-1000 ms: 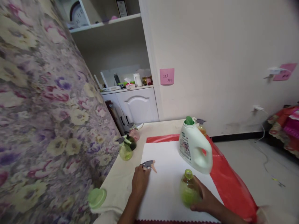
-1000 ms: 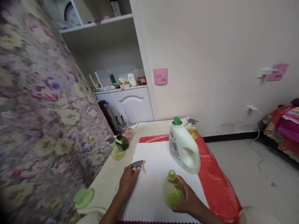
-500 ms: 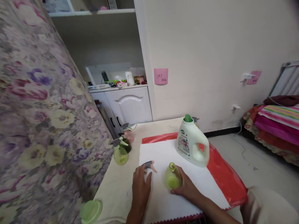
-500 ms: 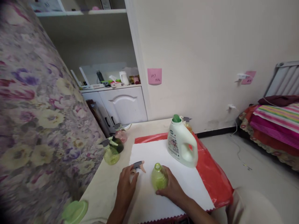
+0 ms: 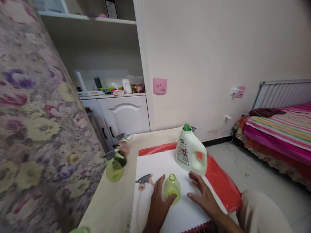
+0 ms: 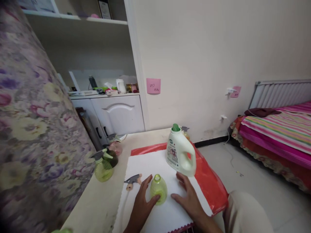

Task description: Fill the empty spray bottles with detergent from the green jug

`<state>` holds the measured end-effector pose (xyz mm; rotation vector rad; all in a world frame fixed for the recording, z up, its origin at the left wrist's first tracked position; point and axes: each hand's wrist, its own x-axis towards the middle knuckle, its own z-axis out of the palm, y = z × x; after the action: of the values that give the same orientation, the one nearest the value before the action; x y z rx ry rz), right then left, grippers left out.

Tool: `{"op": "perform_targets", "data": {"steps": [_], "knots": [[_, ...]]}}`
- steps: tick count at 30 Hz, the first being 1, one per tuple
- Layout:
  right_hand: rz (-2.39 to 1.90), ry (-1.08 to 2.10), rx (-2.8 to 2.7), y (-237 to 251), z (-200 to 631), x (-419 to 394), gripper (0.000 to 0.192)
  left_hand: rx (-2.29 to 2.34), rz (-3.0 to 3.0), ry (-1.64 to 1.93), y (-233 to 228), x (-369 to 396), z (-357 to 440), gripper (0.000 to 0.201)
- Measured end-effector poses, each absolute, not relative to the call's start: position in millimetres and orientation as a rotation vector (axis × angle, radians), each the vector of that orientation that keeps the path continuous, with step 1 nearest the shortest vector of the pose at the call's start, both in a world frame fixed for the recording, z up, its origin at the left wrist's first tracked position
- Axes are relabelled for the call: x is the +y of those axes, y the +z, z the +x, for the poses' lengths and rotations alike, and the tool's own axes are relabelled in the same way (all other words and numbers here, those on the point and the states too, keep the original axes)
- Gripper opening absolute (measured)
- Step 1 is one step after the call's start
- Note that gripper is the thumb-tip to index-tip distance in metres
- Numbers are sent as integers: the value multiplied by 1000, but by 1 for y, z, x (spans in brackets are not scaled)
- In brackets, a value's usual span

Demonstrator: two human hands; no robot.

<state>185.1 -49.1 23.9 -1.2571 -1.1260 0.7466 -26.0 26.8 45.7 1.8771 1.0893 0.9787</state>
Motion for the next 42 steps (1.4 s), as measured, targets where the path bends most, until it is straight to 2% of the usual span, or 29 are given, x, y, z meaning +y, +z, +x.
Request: {"op": "perform_targets", "data": {"steps": [7, 19, 25, 30, 36, 42], "knots": [[-1332, 339, -851, 68, 269, -31, 59, 1088, 1849, 973, 45, 28, -21, 68], [-1395, 465, -939, 70, 290, 42, 34, 1052, 1862, 1016, 15, 41, -19, 73], [-1361, 517, -955, 66, 296, 48, 37, 935, 1871, 1028, 0, 48, -14, 74], [-1318, 530, -978, 81, 296, 58, 39, 904, 1862, 1003, -6, 51, -15, 75], [-1288, 457, -978, 117, 303, 54, 41, 988, 1850, 947, -10, 49, -15, 83], [-1303, 381, -1032, 167, 318, 11, 44, 1035, 1804, 926, 24, 36, -16, 79]]}}
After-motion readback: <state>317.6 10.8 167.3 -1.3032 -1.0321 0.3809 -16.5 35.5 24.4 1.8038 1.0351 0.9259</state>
